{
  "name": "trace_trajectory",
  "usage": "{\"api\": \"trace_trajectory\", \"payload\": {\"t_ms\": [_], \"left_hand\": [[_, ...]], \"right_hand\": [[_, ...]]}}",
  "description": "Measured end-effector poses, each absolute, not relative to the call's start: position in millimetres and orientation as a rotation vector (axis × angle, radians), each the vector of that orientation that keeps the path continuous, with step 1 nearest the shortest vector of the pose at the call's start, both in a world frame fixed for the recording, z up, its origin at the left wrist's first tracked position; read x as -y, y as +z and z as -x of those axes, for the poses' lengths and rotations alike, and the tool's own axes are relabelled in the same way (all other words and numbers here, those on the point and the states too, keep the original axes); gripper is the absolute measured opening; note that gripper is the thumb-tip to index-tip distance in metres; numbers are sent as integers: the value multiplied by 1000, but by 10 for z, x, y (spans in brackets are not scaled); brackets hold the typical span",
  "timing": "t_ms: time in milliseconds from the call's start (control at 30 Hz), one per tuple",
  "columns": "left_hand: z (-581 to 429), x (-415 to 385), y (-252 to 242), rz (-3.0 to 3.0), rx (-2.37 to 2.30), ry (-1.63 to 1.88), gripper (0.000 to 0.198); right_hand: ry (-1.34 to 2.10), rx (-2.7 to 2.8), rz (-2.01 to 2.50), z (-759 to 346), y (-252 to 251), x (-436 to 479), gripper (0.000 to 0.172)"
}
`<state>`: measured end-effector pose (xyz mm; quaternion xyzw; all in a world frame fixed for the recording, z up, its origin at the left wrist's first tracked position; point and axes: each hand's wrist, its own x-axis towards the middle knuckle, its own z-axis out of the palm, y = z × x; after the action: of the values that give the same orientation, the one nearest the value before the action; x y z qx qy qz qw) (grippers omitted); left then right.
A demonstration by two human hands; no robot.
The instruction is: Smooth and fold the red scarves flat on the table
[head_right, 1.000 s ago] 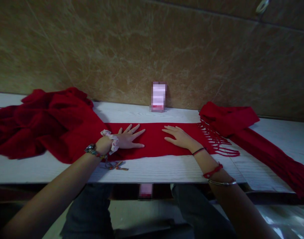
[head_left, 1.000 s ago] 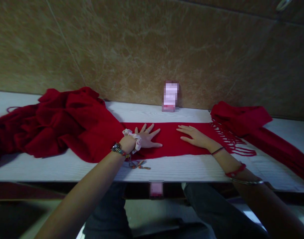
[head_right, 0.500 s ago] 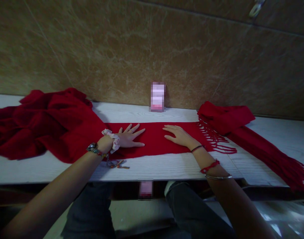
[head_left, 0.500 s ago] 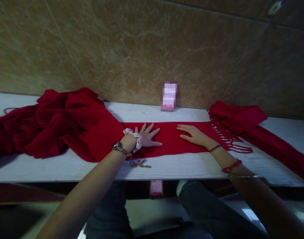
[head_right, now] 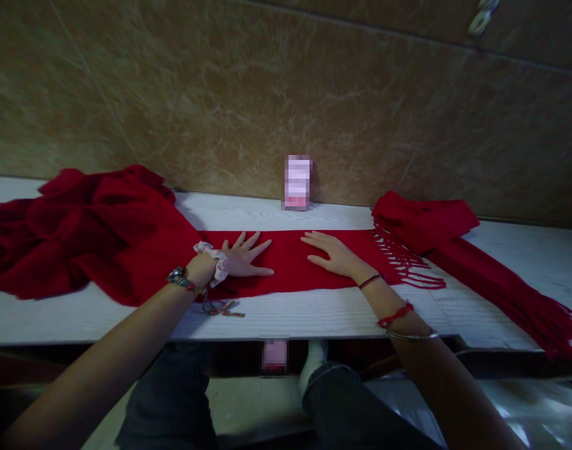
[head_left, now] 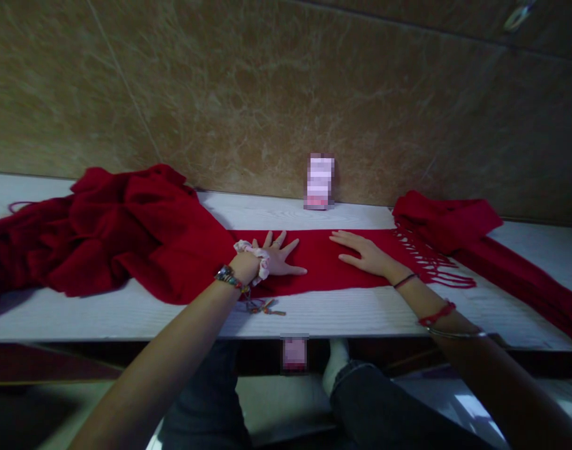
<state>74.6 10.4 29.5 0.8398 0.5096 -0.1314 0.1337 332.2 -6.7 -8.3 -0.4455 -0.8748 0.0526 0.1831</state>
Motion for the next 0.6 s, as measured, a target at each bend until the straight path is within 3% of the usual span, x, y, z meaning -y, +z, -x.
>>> {"api": "trace_trajectory", "payload": {"t_ms": [300,600], "left_hand": [[-692,-212,169,-2462,-1448,-325,100],[-647,-205,183,-2489,-1409,-138,92]], "right_hand": [[174,2493,1294,-3306,-107,31,46],[121,2481,1322,-3315,-105,36,46]]}}
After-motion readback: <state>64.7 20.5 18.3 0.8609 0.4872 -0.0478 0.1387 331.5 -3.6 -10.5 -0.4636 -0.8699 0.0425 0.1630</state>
